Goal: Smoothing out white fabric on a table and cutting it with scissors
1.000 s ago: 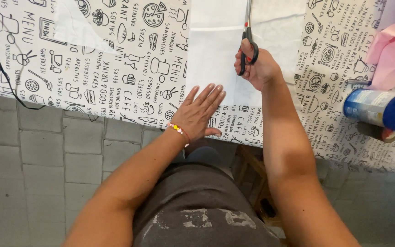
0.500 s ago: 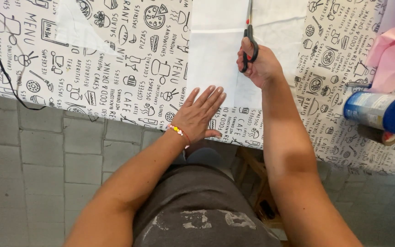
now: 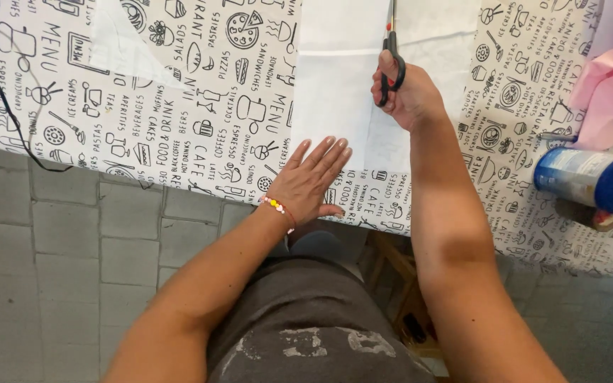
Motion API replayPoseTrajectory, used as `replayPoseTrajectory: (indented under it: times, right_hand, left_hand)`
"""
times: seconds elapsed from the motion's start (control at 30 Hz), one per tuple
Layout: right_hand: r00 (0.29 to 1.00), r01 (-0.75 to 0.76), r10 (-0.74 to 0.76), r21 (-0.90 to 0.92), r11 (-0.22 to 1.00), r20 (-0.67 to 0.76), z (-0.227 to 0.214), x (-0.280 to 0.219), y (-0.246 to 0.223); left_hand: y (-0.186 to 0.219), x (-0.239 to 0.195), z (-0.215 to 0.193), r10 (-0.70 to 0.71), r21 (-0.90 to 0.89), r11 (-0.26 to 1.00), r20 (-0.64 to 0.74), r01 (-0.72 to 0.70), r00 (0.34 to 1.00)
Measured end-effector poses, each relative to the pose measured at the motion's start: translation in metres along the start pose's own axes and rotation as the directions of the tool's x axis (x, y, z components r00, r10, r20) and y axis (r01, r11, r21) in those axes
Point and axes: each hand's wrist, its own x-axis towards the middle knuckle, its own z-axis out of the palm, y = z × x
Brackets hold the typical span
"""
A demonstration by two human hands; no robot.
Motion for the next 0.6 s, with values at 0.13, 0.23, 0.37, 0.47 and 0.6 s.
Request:
replayPoseTrajectory:
  times: [0.13,0.23,0.37,0.47,0.6]
  right_hand:
    - [1.0,0.018,-0.018,0.004,1.0,0.015,-0.001,-0.001,0.001]
    - [1.0,0.011,-0.012,0.063,0.998,0.022,0.002,0.001,-0.004]
    - [1.0,-0.011,0.011,0.002,1.0,0.026,0.004,0.0,-0.02]
    - [1.0,-0.018,0.018,-0.018,1.0,0.023,0.001,0.011,-0.023]
    - [1.0,-0.012,0.012,0.018,1.0,-0.015,-0.004,0.019,-0.019]
  left_hand:
    - [0.001,-0.001,0.002,-0.005,0.021,1.0,0.0,0.005,1.0]
    - [0.0,-0.001,0.002,-0.006,0.018,1.0,-0.004,0.006,1.0]
    - [0.001,-0.001,0.001,-0.015,0.018,1.0,0.001,0.015,1.0]
    - [0.001,-0.001,0.001,-0.015,0.025,1.0,-0.006,0.015,1.0]
    - [0.001,-0.001,0.001,-0.01,0.013,1.0,-0.008,0.01,1.0]
